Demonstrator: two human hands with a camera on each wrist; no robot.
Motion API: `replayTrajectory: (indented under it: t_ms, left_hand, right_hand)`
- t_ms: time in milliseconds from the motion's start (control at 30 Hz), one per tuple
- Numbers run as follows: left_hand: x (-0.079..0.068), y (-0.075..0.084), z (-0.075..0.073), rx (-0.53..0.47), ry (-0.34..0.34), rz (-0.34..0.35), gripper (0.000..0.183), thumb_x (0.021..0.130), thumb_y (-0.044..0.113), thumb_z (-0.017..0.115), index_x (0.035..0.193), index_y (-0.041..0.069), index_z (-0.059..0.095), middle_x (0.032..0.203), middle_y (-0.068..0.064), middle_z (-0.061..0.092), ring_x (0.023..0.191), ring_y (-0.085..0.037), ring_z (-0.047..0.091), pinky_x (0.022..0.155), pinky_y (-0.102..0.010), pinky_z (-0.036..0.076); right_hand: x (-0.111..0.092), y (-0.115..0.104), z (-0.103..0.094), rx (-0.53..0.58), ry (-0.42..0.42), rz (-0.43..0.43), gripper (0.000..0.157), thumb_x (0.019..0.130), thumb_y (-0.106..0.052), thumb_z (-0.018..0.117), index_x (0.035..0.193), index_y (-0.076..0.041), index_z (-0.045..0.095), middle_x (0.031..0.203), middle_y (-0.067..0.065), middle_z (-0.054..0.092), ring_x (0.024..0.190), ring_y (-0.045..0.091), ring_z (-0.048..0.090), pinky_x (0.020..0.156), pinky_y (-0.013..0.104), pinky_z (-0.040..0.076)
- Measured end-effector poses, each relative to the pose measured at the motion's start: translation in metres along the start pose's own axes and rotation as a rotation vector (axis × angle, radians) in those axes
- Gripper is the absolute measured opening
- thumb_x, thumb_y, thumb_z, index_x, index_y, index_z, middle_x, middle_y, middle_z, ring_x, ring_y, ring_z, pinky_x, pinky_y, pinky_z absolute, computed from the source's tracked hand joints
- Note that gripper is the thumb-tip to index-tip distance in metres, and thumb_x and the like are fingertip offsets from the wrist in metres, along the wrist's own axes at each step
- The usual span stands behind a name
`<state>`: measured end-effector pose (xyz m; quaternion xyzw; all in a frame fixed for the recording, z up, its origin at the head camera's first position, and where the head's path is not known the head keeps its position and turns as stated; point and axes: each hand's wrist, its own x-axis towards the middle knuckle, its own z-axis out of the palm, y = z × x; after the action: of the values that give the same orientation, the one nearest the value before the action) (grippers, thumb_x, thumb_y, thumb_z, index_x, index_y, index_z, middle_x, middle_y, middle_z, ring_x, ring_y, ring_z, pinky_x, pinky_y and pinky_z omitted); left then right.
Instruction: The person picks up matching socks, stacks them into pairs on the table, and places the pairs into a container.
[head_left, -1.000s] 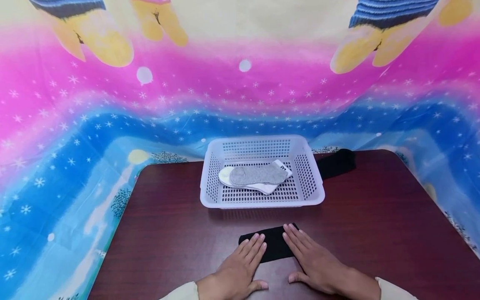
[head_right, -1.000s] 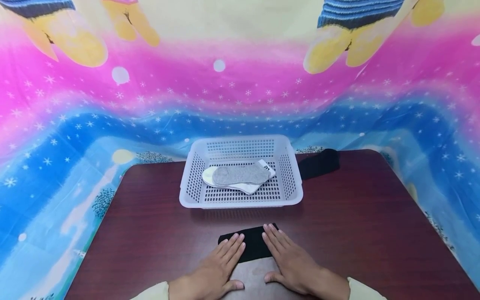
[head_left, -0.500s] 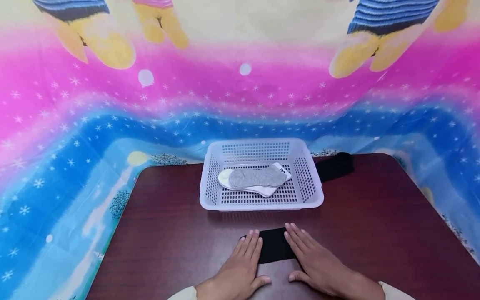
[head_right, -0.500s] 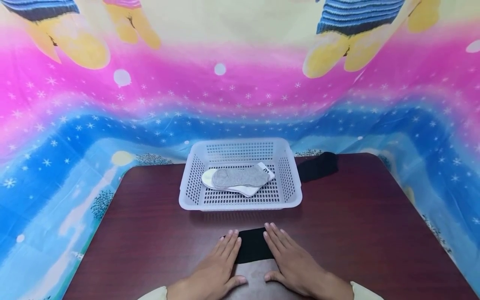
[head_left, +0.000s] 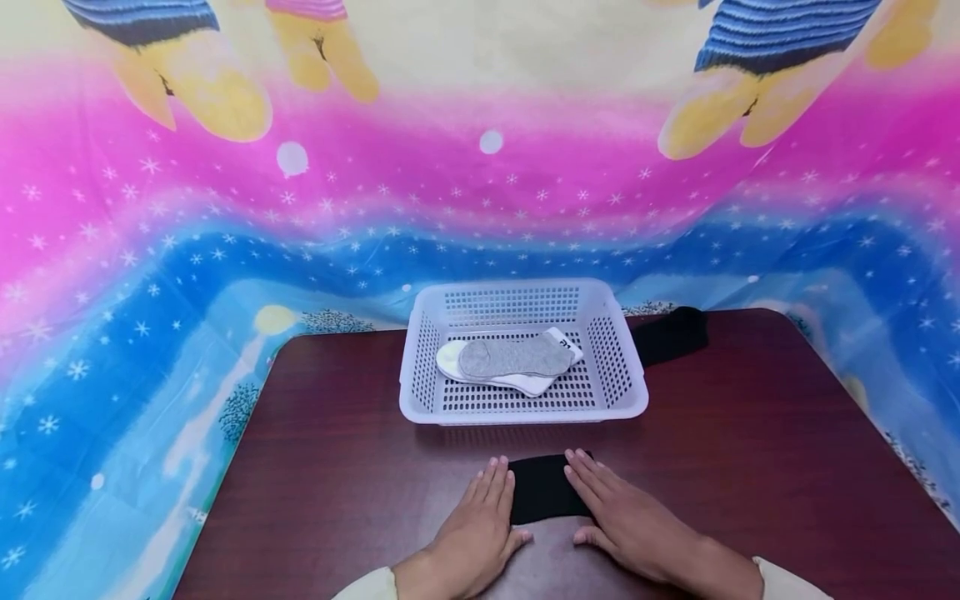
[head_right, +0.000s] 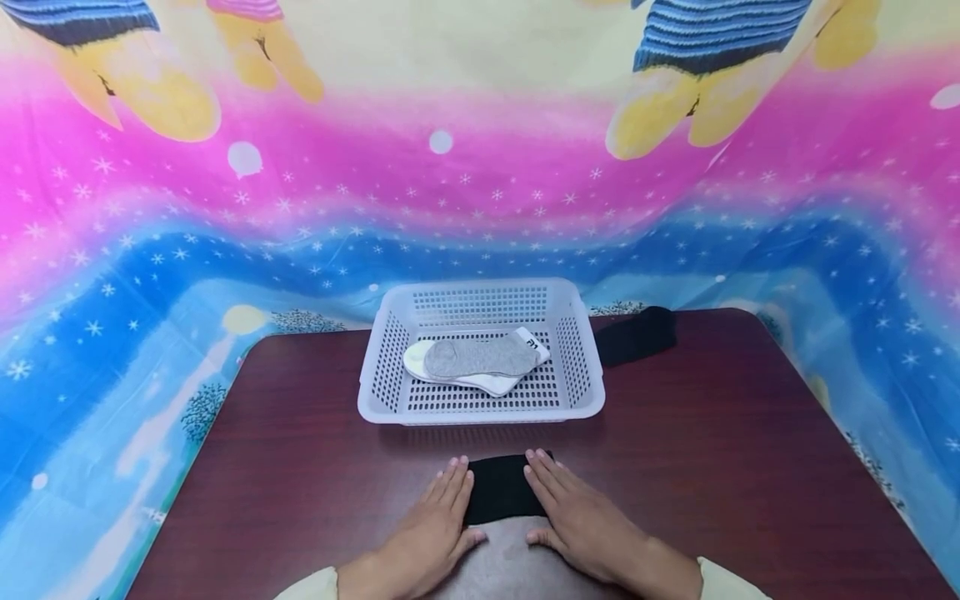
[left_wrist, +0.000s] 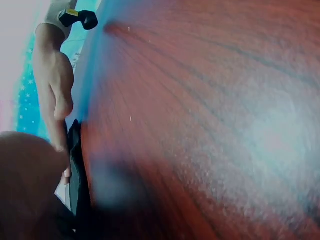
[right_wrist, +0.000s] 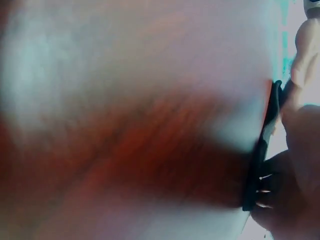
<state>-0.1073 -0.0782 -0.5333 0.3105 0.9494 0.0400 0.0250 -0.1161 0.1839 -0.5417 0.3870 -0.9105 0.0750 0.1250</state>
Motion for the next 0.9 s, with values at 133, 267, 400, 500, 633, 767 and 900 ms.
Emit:
replayTrajectory:
  t_ms: [133, 267, 400, 500, 633, 767, 900]
  left_hand:
    - [0.008, -0.002, -0.005, 0.006, 0.229, 0.09, 0.041, 0.096, 0.023, 0.054, 0.129, 0.0, 0.055, 0.137, -0.016, 0.051, 0.129, -0.026, 0.049, 0.1, -0.037, 0.045]
    - [0.019, -0.005, -0.01, 0.038, 0.338, 0.151, 0.037, 0.077, 0.004, 0.066, 0.113, 0.006, 0.062, 0.109, -0.003, 0.056, 0.097, -0.017, 0.053, 0.077, -0.028, 0.044]
    - [0.025, -0.007, -0.009, 0.027, 0.327, 0.157, 0.035, 0.07, 0.0, 0.066, 0.103, 0.008, 0.063, 0.094, 0.0, 0.051, 0.081, -0.014, 0.045, 0.069, -0.025, 0.04]
    - [0.026, -0.008, -0.007, 0.032, 0.313, 0.15, 0.035, 0.067, 0.0, 0.066, 0.101, 0.007, 0.063, 0.092, -0.001, 0.05, 0.081, -0.015, 0.044, 0.07, -0.027, 0.04]
    - [0.025, -0.007, -0.005, 0.046, 0.281, 0.108, 0.034, 0.076, 0.007, 0.07, 0.109, 0.005, 0.062, 0.099, -0.004, 0.049, 0.087, -0.017, 0.043, 0.074, -0.028, 0.04]
    - [0.024, -0.008, -0.004, 0.045, 0.268, 0.085, 0.04, 0.083, 0.023, 0.072, 0.116, 0.003, 0.062, 0.105, -0.007, 0.05, 0.091, -0.019, 0.044, 0.079, -0.03, 0.042]
    - [0.023, -0.007, -0.003, 0.054, 0.302, 0.087, 0.046, 0.083, 0.03, 0.072, 0.116, 0.0, 0.062, 0.108, -0.011, 0.052, 0.093, -0.021, 0.047, 0.083, -0.032, 0.044]
  right_hand:
    - [0.012, 0.002, 0.0, 0.009, 0.069, -0.034, 0.036, 0.097, -0.025, 0.052, 0.124, -0.003, 0.061, 0.135, 0.011, 0.054, 0.124, 0.026, 0.052, 0.104, 0.035, 0.039]
    - [0.028, 0.004, 0.0, 0.054, 0.082, -0.057, 0.023, 0.094, -0.011, 0.049, 0.109, -0.011, 0.067, 0.107, -0.001, 0.056, 0.098, 0.013, 0.052, 0.083, 0.03, 0.048]
    - [0.034, 0.004, 0.001, 0.076, 0.028, -0.029, 0.018, 0.089, -0.008, 0.058, 0.104, -0.014, 0.065, 0.099, -0.005, 0.051, 0.089, 0.01, 0.047, 0.076, 0.026, 0.047]
    - [0.034, 0.004, 0.004, 0.073, 0.0, -0.005, 0.02, 0.086, -0.01, 0.063, 0.105, -0.013, 0.063, 0.101, -0.004, 0.051, 0.091, 0.011, 0.046, 0.078, 0.027, 0.047]
    - [0.031, 0.006, 0.005, 0.07, -0.013, 0.025, 0.027, 0.087, -0.017, 0.066, 0.113, -0.011, 0.061, 0.11, -0.001, 0.051, 0.098, 0.011, 0.045, 0.083, 0.029, 0.046]
    - [0.026, 0.009, 0.007, 0.086, -0.045, 0.054, 0.035, 0.09, -0.024, 0.064, 0.121, -0.009, 0.059, 0.12, 0.0, 0.049, 0.107, 0.012, 0.043, 0.09, 0.031, 0.045]
    - [0.021, 0.009, 0.007, 0.082, -0.066, 0.06, 0.041, 0.092, -0.029, 0.061, 0.127, -0.009, 0.056, 0.126, 0.002, 0.048, 0.114, 0.014, 0.043, 0.094, 0.034, 0.044]
